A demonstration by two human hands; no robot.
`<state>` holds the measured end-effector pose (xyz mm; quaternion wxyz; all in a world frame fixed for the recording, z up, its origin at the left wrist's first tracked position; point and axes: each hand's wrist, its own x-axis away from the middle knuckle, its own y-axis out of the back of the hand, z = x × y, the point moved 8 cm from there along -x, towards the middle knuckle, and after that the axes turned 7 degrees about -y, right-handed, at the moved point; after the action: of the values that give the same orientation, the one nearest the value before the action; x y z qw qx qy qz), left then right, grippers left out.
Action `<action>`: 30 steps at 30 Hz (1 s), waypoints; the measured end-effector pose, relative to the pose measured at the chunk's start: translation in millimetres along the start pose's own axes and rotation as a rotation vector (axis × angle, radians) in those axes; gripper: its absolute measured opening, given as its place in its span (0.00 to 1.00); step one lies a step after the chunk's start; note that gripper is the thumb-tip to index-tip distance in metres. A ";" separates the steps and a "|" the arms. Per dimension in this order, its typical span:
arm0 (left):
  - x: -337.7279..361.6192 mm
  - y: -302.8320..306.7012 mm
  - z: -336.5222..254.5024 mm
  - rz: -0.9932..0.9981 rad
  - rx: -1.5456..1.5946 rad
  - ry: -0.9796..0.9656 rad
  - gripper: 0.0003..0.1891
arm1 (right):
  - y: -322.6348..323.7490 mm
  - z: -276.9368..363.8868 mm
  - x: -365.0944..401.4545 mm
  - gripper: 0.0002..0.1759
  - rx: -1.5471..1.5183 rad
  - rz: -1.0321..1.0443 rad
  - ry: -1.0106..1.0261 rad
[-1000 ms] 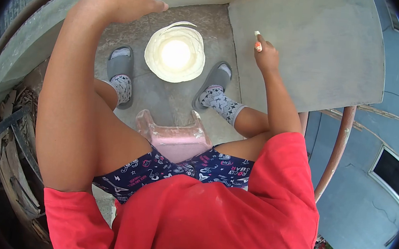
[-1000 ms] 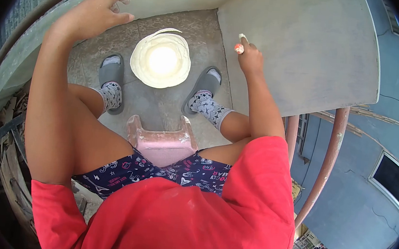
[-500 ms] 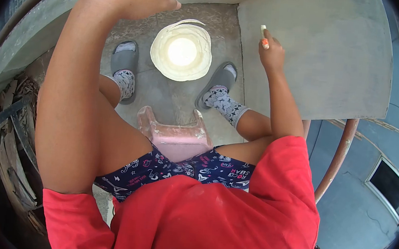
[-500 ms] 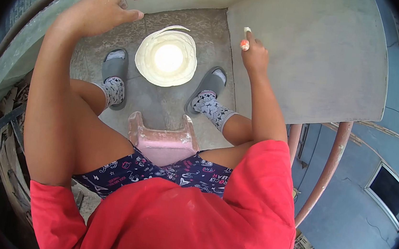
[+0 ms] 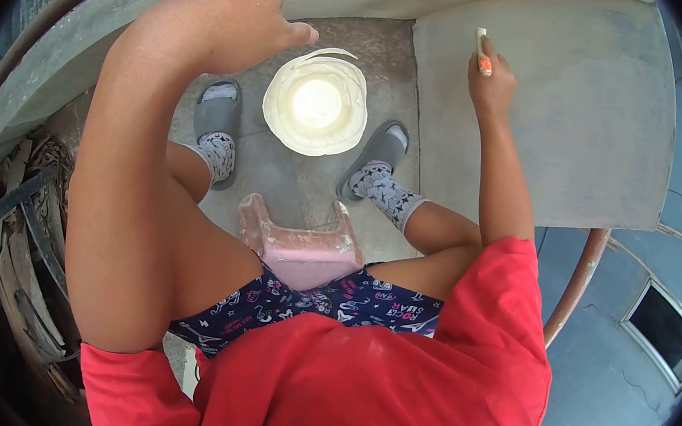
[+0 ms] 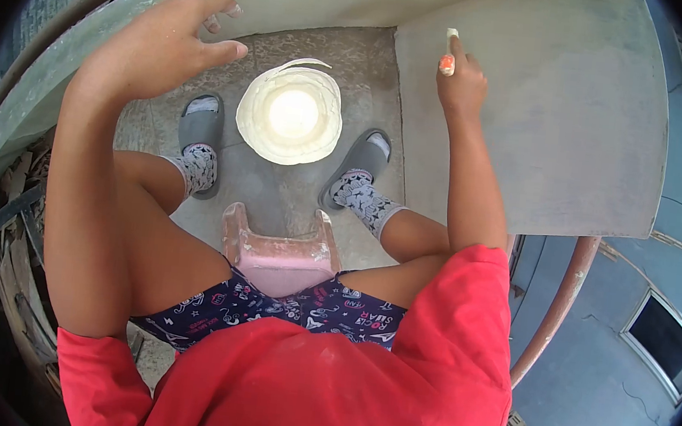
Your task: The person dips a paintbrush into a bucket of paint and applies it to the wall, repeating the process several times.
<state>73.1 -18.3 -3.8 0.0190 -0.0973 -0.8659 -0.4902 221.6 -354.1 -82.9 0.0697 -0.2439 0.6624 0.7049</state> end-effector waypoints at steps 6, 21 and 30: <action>8.2 0.4 24.3 0.079 -0.025 0.150 0.28 | -134.1 3.3 -9.9 0.23 0.123 0.316 0.056; 17.0 2.6 24.3 -0.002 0.018 0.019 0.29 | -0.7 -16.6 68.5 0.22 0.085 0.148 0.065; 7.9 0.0 16.8 0.009 0.022 0.068 0.30 | 124.7 -36.2 0.8 0.20 0.067 -0.179 -0.033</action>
<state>66.4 -2.8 -11.5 0.0518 -0.0842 -0.8697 -0.4837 177.4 -403.4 28.8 0.1514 -0.2879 0.6599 0.6773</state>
